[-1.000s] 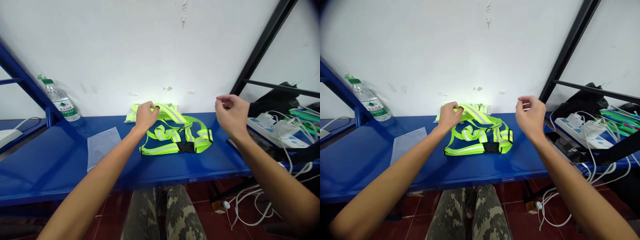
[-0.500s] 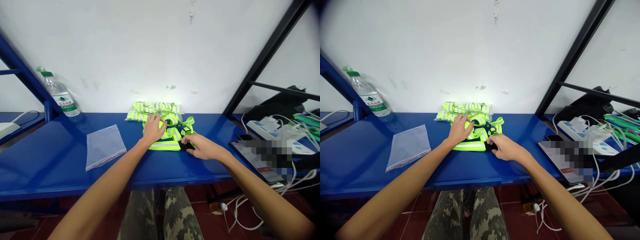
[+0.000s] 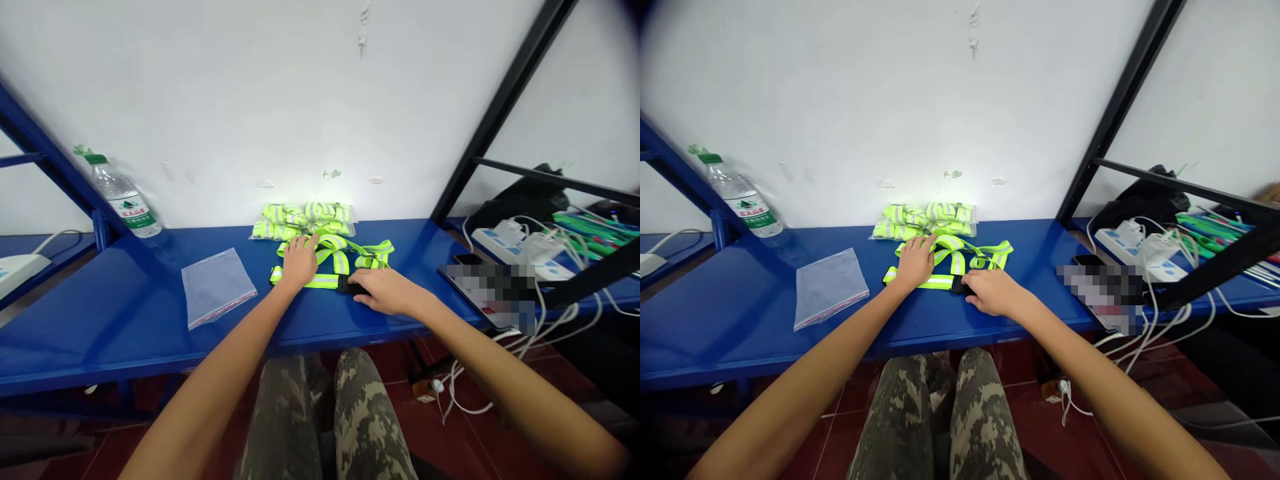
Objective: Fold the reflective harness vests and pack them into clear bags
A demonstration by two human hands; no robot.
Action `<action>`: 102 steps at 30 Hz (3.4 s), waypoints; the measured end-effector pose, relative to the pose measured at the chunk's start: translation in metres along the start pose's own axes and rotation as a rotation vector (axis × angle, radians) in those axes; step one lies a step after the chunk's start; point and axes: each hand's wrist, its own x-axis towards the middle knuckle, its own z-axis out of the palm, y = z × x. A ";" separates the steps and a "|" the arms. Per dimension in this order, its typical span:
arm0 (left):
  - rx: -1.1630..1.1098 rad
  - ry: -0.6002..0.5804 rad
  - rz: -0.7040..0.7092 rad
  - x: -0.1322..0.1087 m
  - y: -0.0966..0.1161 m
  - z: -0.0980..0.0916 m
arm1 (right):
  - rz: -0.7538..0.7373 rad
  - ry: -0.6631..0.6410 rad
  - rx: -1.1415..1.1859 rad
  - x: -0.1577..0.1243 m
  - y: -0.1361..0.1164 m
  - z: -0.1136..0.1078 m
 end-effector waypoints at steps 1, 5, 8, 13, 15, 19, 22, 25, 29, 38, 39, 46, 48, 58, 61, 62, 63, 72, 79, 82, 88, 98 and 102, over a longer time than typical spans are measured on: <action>0.002 -0.002 -0.005 0.000 -0.002 0.000 | -0.018 -0.018 0.003 0.000 -0.002 -0.002; 0.011 -0.010 -0.019 -0.001 -0.006 -0.002 | -0.059 0.032 -0.033 0.002 -0.006 0.003; 0.011 -0.004 -0.015 -0.001 -0.010 -0.002 | -0.097 0.101 0.043 0.003 0.001 0.009; 0.024 -0.021 -0.032 0.002 -0.015 -0.003 | -0.164 -0.009 0.358 0.005 0.026 0.005; 0.032 -0.022 -0.026 0.003 -0.017 -0.003 | -0.158 0.000 0.394 0.007 0.032 0.007; 0.037 -0.014 -0.007 0.004 -0.021 -0.003 | -0.111 0.251 0.392 0.005 0.038 0.021; -0.003 -0.002 -0.020 0.006 -0.022 -0.004 | 0.069 0.413 0.456 -0.001 0.047 0.021; -0.085 0.042 -0.026 0.010 -0.020 -0.011 | 0.252 0.359 0.459 -0.003 0.060 0.001; -0.136 0.140 0.072 0.024 -0.011 -0.037 | 0.174 0.135 0.566 0.019 0.074 -0.034; -0.012 0.302 0.332 0.054 0.013 -0.092 | 0.008 0.199 0.781 0.103 0.081 -0.082; 0.008 0.295 0.315 0.054 0.009 -0.094 | 0.015 0.240 0.761 0.101 0.083 -0.091; -0.022 -0.011 0.202 0.055 0.004 -0.108 | 0.029 0.686 0.624 0.067 0.091 -0.134; -0.109 -0.138 0.158 0.063 0.013 -0.113 | 0.031 0.690 0.737 0.063 0.085 -0.138; 0.056 -0.938 0.149 0.092 0.031 -0.074 | 0.099 0.256 0.715 0.074 0.084 -0.100; 0.016 -0.885 0.163 0.091 0.023 -0.069 | 0.023 0.037 0.482 0.082 0.083 -0.062; 0.027 -0.825 0.168 0.091 0.020 -0.070 | 0.008 -0.013 0.429 0.084 0.079 -0.051; 0.041 -0.750 0.173 0.092 0.018 -0.072 | 0.007 -0.043 0.378 0.086 0.075 -0.043; 0.044 -0.312 0.152 0.105 -0.003 -0.117 | -0.022 0.353 0.446 0.072 0.080 -0.064; -0.704 -0.182 -0.108 0.124 -0.005 -0.148 | -0.011 0.143 0.985 0.033 0.085 -0.095; -1.073 -0.084 -0.172 0.129 0.011 -0.160 | -0.049 -0.023 1.088 0.032 0.085 -0.101; -1.151 -0.011 0.061 0.140 0.037 -0.179 | -0.256 0.302 1.071 0.066 0.059 -0.111; -0.847 -0.173 0.316 0.123 0.020 -0.185 | -0.115 0.224 1.621 0.071 0.043 -0.138; -0.925 -0.266 0.201 0.116 0.027 -0.177 | -0.092 0.288 1.602 0.067 0.042 -0.145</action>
